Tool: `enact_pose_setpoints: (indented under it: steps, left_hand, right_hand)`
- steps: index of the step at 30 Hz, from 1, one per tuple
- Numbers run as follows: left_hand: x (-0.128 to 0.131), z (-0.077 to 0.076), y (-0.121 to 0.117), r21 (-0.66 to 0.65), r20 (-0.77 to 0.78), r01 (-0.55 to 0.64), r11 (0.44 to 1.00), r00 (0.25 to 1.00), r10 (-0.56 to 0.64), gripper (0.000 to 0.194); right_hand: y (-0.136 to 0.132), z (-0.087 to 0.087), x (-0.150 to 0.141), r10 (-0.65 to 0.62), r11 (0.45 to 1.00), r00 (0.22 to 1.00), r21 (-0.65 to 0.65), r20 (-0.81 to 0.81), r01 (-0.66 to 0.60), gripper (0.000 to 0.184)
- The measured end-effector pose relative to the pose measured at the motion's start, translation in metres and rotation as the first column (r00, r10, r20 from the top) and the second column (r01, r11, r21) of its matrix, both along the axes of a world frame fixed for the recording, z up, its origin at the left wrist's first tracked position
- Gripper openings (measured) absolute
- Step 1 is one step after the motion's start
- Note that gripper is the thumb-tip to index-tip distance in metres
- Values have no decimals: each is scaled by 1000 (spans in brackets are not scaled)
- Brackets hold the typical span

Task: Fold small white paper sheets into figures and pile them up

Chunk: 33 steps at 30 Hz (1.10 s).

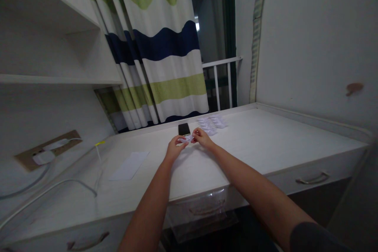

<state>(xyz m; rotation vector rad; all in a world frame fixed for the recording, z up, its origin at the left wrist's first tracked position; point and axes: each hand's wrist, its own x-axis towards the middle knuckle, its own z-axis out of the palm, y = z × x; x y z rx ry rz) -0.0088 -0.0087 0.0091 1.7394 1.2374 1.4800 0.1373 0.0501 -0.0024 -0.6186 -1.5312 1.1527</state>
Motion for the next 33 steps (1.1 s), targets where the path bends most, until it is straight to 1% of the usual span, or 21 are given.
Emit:
enact_pose_setpoints:
  steps: [3, 7, 12, 15, 17, 19, 21, 23, 28, 33]
  left_hand:
    - [2, 4, -3, -39, 61, 30, 999, 998, -28, 26]
    - [4, 8, -6, -59, 128, 32, 998, 991, -24, 25]
    - [3, 7, -4, -46, 179, 33, 998, 983, -25, 25]
    - [3, 7, -3, -22, 173, 31, 999, 984, -26, 24]
    - [3, 6, -2, 0, 149, 9, 1000, 989, -9, 22]
    - [2, 5, 0, 26, 113, -14, 1000, 994, 11, 21]
    - [1, 4, 2, 46, 78, -20, 999, 997, 16, 20]
    - [1, 2, 3, 54, 57, -16, 998, 998, 13, 21]
    - [-1, 0, 3, 63, -2, -19, 998, 1000, 19, 19]
    - [-3, 2, 2, 46, -115, -19, 999, 993, 24, 15]
  right_hand:
    - [0, 1, 0, 0, 1000, 1000, -17, -6, -1, 18]
    - [0, 1, 0, 15, 999, 999, -49, -34, -17, 19]
    - [0, 1, 0, 49, 996, 996, -71, -75, -54, 22]
    - [-2, 3, 2, 68, 995, 995, -63, -70, -73, 18]
    - [-4, 5, 4, 67, 998, 997, -9, -33, -67, 13]
    - [-5, 6, 6, 49, 993, 998, 103, 45, -53, 16]
    - [-6, 7, 7, 7, 971, 989, 234, 149, -42, 21]
    - [-7, 7, 9, -49, 944, 972, 329, 231, -31, 23]
    - [-8, 8, 11, -135, 913, 943, 408, 305, -1, 19]
    - [-11, 14, 16, -208, 869, 884, 493, 419, -30, 13]
